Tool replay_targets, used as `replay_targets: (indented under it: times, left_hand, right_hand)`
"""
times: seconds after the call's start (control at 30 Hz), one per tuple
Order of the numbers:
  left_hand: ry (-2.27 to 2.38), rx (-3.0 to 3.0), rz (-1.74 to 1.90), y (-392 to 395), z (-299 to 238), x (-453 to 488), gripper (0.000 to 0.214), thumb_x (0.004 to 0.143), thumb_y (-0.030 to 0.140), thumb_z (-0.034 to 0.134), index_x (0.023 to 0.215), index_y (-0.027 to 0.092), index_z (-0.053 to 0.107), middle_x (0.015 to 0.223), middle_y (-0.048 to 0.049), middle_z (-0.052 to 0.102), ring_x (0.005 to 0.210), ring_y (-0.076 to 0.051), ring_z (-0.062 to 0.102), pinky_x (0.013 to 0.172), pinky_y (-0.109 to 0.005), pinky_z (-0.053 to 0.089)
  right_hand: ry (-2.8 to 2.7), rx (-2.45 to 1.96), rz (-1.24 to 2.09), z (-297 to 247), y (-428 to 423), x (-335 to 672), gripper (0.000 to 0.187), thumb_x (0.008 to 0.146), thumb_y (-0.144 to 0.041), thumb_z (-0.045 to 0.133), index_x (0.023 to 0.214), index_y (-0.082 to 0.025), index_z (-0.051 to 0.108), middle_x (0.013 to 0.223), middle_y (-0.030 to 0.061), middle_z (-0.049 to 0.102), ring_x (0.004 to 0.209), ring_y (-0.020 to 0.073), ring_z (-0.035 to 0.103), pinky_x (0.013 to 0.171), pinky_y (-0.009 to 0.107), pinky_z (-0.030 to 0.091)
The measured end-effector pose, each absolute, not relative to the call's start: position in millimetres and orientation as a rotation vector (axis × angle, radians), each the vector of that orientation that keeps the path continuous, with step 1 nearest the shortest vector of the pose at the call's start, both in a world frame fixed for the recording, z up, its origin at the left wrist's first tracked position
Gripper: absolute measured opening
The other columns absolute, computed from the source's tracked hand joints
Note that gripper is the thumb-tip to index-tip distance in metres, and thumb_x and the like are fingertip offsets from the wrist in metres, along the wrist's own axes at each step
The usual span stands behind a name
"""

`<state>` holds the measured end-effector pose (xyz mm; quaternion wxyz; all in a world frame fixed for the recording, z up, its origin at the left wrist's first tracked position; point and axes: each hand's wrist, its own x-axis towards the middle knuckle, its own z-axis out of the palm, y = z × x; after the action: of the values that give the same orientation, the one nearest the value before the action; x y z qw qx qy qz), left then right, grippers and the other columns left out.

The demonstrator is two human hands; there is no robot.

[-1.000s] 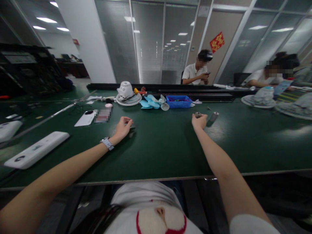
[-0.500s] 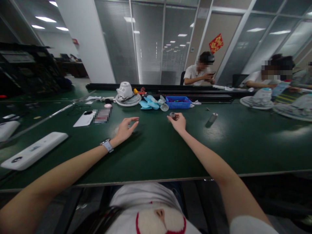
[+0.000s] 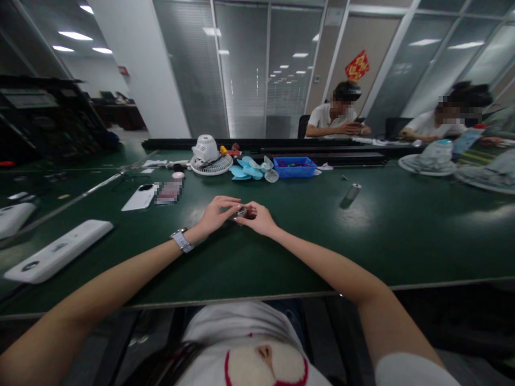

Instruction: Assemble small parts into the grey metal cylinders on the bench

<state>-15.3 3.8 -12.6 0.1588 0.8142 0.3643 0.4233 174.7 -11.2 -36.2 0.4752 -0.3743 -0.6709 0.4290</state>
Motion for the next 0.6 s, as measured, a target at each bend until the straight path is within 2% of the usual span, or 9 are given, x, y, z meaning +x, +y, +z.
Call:
replay_targets:
  times: [0.13, 0.33, 0.6]
  left_hand:
    - [1.034, 2.345, 1.201, 1.3, -4.5, -13.4, 0.021, 0.088, 0.04, 0.064, 0.094, 0.026, 0.078, 0.102, -0.003, 0.076, 0.107, -0.023, 0.061, 0.098, -0.041, 0.044]
    - [1.256, 2.224, 1.306, 7.9, 4.9, -23.0, 0.022, 0.088, 0.041, 0.062, 0.094, 0.027, 0.078, 0.097, -0.0037, 0.076, 0.1, -0.024, 0.062, 0.092, -0.038, 0.047]
    - [1.266, 2.392, 0.897, 25.3, -21.8, -52.8, 0.016, 0.083, 0.038, 0.066, 0.089, 0.031, 0.08, 0.083, -0.0022, 0.077, 0.085, -0.023, 0.064, 0.091, -0.041, 0.042]
  right_hand:
    - [-1.665, -0.918, 1.02, -35.1, -11.9, 175.0, 0.046, 0.063, -0.038, 0.085, 0.096, -0.019, 0.06, 0.092, 0.0044, 0.073, 0.086, 0.0197, 0.071, 0.083, 0.038, 0.057]
    - [-1.665, -0.963, 0.992, -33.3, -13.6, 174.7, 0.046, 0.063, -0.037, 0.085, 0.096, -0.02, 0.059, 0.096, 0.0059, 0.074, 0.087, 0.0193, 0.071, 0.085, 0.038, 0.057]
    - [-1.659, -0.976, 1.038, -31.7, -15.8, 175.7, 0.043, 0.065, -0.031, 0.085, 0.1, -0.02, 0.062, 0.104, 0.0068, 0.074, 0.095, 0.0197, 0.071, 0.094, 0.042, 0.055]
